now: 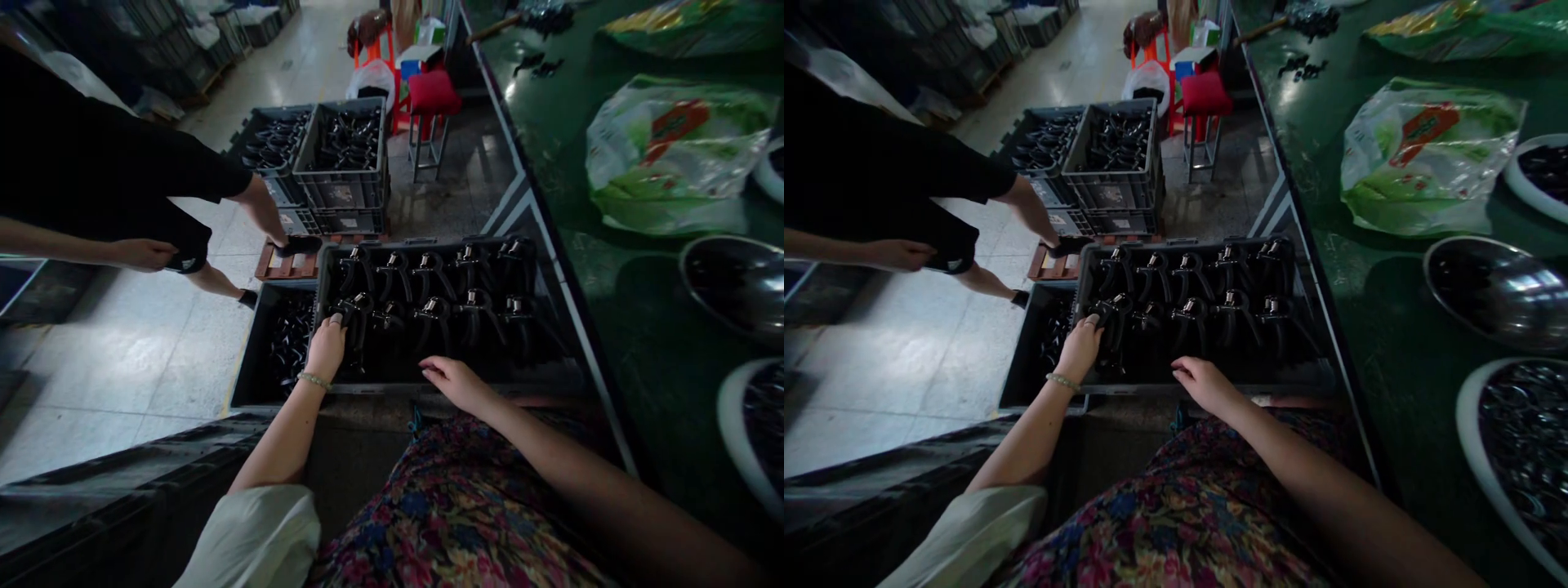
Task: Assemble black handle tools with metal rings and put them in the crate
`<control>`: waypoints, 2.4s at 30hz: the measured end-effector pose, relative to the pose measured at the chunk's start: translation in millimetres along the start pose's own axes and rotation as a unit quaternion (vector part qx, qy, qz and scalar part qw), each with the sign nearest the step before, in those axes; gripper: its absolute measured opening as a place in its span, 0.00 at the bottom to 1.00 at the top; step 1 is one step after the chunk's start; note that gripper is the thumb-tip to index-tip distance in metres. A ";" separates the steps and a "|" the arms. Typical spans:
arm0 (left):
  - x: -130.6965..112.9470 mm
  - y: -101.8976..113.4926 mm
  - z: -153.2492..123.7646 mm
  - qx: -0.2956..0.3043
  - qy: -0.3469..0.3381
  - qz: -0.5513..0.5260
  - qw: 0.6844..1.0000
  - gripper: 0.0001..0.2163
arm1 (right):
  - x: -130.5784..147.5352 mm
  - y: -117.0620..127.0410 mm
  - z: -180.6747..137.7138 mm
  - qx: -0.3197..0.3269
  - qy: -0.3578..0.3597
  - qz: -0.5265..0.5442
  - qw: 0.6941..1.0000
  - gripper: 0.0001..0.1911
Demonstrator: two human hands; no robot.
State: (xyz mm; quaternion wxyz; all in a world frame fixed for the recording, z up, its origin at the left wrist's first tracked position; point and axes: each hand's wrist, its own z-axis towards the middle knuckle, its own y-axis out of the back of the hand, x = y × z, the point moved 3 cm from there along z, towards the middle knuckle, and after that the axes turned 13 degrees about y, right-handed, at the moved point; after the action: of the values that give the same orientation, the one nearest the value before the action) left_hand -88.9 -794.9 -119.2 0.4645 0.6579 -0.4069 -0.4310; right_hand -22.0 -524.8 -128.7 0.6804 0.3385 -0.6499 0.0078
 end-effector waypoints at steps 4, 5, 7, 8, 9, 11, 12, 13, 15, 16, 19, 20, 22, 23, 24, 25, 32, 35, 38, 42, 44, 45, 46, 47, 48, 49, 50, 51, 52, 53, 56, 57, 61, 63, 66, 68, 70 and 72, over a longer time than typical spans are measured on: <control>4.4 4.9 -26.8 -0.012 -0.071 -0.048 0.996 0.17 | 7.1 14.7 12.9 -0.045 0.065 -0.106 0.991 0.12; 5.7 4.1 -34.5 -0.001 -0.112 -0.060 0.992 0.17 | 9.3 15.1 21.9 -0.044 0.079 -0.133 0.987 0.13; 5.9 -0.2 -47.1 0.038 -0.200 -0.052 0.978 0.16 | 12.2 10.8 46.7 -0.024 0.093 -0.184 0.978 0.16; 4.7 -2.8 -51.2 0.057 -0.235 -0.032 0.970 0.17 | 12.8 6.8 61.1 -0.009 0.094 -0.205 0.974 0.19; 2.7 -5.1 -53.4 0.070 -0.256 -0.006 0.964 0.17 | 13.2 2.4 75.5 0.006 0.093 -0.220 0.971 0.21; -2.9 -7.8 -52.6 0.082 -0.259 0.052 0.961 0.19 | 13.9 -5.4 99.7 0.032 0.088 -0.232 0.968 0.21; -5.9 -7.8 -50.6 0.084 -0.246 0.077 0.962 0.20 | 14.9 -7.8 107.1 0.040 0.088 -0.232 0.968 0.20; -8.8 -6.8 -48.2 0.087 -0.232 0.099 0.964 0.20 | 16.5 -8.9 110.5 0.042 0.091 -0.230 0.968 0.17; -13.4 -1.6 -42.7 0.095 -0.212 0.128 0.964 0.21 | 20.2 -8.5 103.6 0.044 0.104 -0.231 0.966 0.14; -15.3 2.7 -39.3 0.101 -0.209 0.134 0.963 0.21 | 21.8 -7.6 94.2 0.044 0.115 -0.232 0.965 0.14; -21.2 19.5 -25.7 0.118 -0.192 0.131 0.966 0.16 | 19.9 -3.9 55.4 0.030 0.148 -0.237 0.960 0.16; -23.7 24.6 -21.0 0.119 -0.180 0.130 0.968 0.13 | 16.3 -2.4 43.0 0.021 0.151 -0.239 0.959 0.17; -30.6 29.0 -16.2 0.129 -0.175 0.125 0.968 0.13 | 5.9 0.5 24.2 0.010 0.143 -0.238 0.961 0.18; -34.8 26.8 -17.5 0.145 -0.193 0.118 0.963 0.18 | -0.2 1.7 17.9 0.014 0.132 -0.236 0.963 0.18; -38.8 21.7 -21.3 0.167 -0.226 0.108 0.954 0.24 | -6.7 2.6 13.4 0.029 0.116 -0.237 0.964 0.19; -41.9 14.3 -26.7 0.189 -0.264 0.098 0.941 0.29 | -13.3 3.4 10.2 0.052 0.095 -0.241 0.964 0.19; -29.0 -48.4 -40.5 0.184 -0.338 0.128 0.914 0.24 | -44.4 25.1 7.6 0.153 -0.048 -0.284 0.945 0.04; -33.0 -51.3 -34.8 0.179 -0.337 0.125 0.916 0.15 | -41.1 34.6 20.1 0.090 -0.056 -0.298 0.949 0.18; -48.0 -33.6 -6.5 0.182 -0.306 0.103 0.929 0.12 | -28.5 30.5 35.3 0.032 -0.028 -0.300 0.953 0.31; -58.7 11.1 79.5 -0.066 -0.077 0.017 0.995 0.21 | -16.1 13.7 49.9 0.075 0.007 -0.347 0.935 0.24; -58.3 18.7 116.7 -0.102 0.023 -0.011 0.994 0.28 | -16.1 13.4 53.2 0.075 0.006 -0.387 0.919 0.20; -59.0 17.8 130.3 -0.086 0.040 -0.017 0.995 0.28 | -17.7 15.9 53.8 0.068 0.002 -0.400 0.914 0.20; -60.2 15.7 139.9 -0.062 0.041 -0.023 0.997 0.26 | -20.1 19.5 53.6 0.062 -0.004 -0.408 0.911 0.19; -61.5 13.9 145.6 -0.043 0.030 -0.028 0.998 0.24 | -23.1 23.7 52.7 0.059 -0.012 -0.412 0.909 0.19; -62.6 13.9 147.5 -0.037 0.017 -0.034 0.999 0.21 | -26.2 28.1 51.3 0.057 -0.019 -0.412 0.909 0.17; -63.0 16.0 146.2 -0.043 0.004 -0.039 0.998 0.20 | -29.1 32.1 49.4 0.057 -0.026 -0.411 0.910 0.16; -62.8 20.0 142.0 -0.053 -0.009 -0.046 0.998 0.19 | -31.4 35.5 47.3 0.057 -0.032 -0.409 0.910 0.14; -61.9 25.4 135.0 -0.064 -0.024 -0.052 0.996 0.20 | -33.0 38.0 44.8 0.057 -0.036 -0.407 0.911 0.13; -60.5 31.5 125.3 -0.075 -0.044 -0.059 0.994 0.20 | -33.8 39.4 41.8 0.056 -0.039 -0.404 0.912 0.12; -58.6 37.1 112.9 -0.084 -0.067 -0.065 0.992 0.21 | -33.9 39.5 38.2 0.055 -0.039 -0.400 0.914 0.11; -52.0 41.2 61.3 -0.075 -0.170 -0.060 0.981 0.23 | -32.9 34.5 21.3 0.065 -0.024 -0.382 0.922 0.12; -50.8 35.9 40.2 -0.049 -0.229 -0.039 0.971 0.22 | -33.1 32.2 13.1 0.076 -0.015 -0.373 0.925 0.12; -41.2 -6.1 -39.3 0.132 -0.439 0.153 0.875 0.22 | -39.1 37.2 -25.0 0.130 0.018 -0.331 0.935 0.06; -31.7 -20.2 -56.6 0.225 -0.393 0.237 0.860 0.19 | -43.3 56.1 -36.1 0.112 0.011 -0.318 0.941 0.05; -33.7 -17.7 -53.5 0.317 -0.323 0.300 0.840 0.13 | -49.4 100.3 -30.1 -0.018 -0.075 -0.341 0.937 0.12; -58.6 -3.8 -32.7 0.314 -0.307 0.262 0.859 0.09 | -53.6 123.1 -14.4 -0.078 -0.151 -0.368 0.914 0.12; -99.7 12.4 0.5 0.247 -0.271 0.169 0.915 0.09 | -57.1 131.6 5.2 -0.078 -0.195 -0.384 0.899 0.13; -144.9 21.9 35.5 0.148 -0.230 0.126 0.953 0.16 | -58.9 130.6 21.4 -0.072 -0.210 -0.387 0.895 0.12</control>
State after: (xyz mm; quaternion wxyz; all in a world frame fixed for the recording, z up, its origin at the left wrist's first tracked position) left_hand -168.5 -673.7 -77.8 0.3060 0.5455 -0.6419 -0.4435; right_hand -108.7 -408.9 -123.9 0.5000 0.5072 -0.5938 -0.3743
